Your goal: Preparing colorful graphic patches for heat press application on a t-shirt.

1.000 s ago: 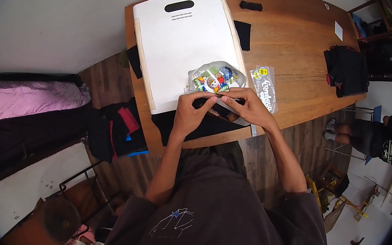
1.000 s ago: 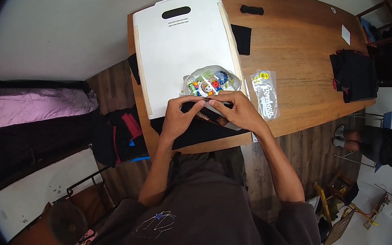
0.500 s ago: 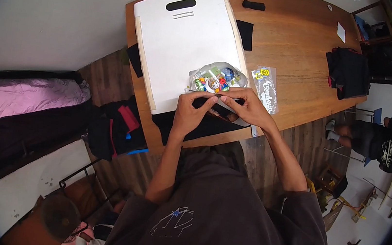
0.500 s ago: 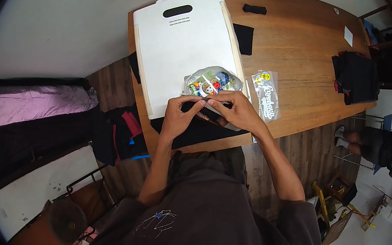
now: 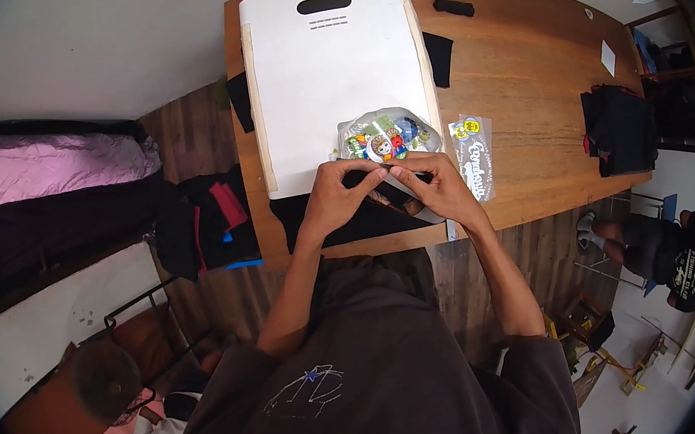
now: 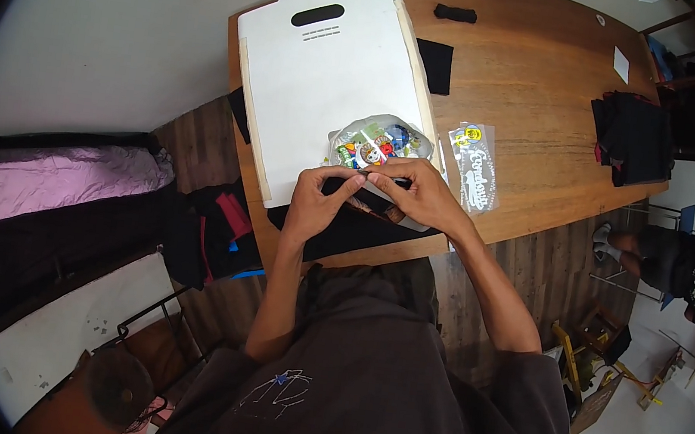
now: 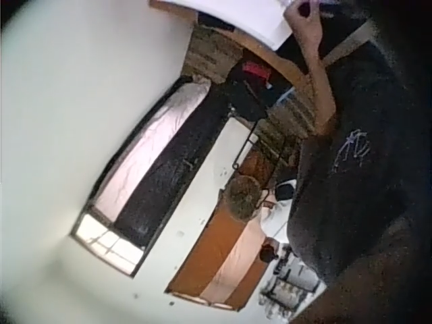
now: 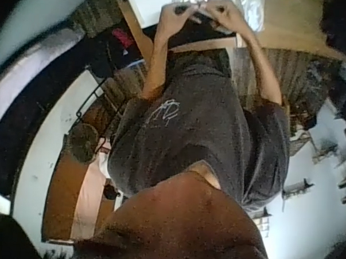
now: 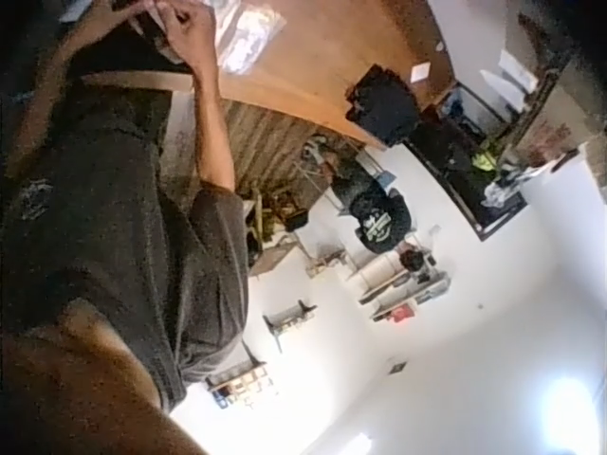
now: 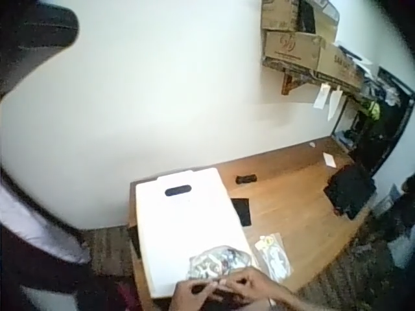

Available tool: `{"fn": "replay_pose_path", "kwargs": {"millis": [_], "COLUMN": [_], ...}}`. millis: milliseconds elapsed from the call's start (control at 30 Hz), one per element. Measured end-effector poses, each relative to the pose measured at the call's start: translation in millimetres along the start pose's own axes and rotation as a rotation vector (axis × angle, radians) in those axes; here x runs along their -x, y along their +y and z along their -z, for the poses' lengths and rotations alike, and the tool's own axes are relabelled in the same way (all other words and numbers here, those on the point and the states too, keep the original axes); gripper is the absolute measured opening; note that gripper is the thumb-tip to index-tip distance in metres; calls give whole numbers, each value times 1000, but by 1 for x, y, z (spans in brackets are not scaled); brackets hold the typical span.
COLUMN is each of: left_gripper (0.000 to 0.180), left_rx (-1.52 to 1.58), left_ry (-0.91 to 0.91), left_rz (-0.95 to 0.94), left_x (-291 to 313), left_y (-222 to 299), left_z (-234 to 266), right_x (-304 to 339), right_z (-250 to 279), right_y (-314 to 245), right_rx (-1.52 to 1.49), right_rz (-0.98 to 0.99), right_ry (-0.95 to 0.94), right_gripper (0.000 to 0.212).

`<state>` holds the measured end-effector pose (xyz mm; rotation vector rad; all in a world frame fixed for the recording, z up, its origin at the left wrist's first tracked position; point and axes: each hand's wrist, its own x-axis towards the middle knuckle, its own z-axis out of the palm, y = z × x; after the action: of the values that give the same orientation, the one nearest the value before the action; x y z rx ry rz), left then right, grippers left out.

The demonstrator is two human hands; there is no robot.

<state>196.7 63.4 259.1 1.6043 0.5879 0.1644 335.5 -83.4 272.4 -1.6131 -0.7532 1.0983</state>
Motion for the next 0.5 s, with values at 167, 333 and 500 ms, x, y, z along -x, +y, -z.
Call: {"fn": "replay_pose_path", "kwargs": {"millis": [167, 333, 500], "left_gripper": [24, 24, 23], "left_rx": [-9, 28, 40], "left_ry": [-16, -44, -68], "left_rz": [1, -9, -10], "left_x": [0, -3, -3], "left_y": [-3, -4, -8], "left_z": [1, 1, 2], "right_x": [-1, -1, -1], "right_z": [2, 3, 4], "right_y": [7, -4, -3], "right_rx": [85, 144, 155], "right_rz": [40, -98, -59], "right_ry": [-8, -19, -8], "right_gripper": [27, 27, 26]}}
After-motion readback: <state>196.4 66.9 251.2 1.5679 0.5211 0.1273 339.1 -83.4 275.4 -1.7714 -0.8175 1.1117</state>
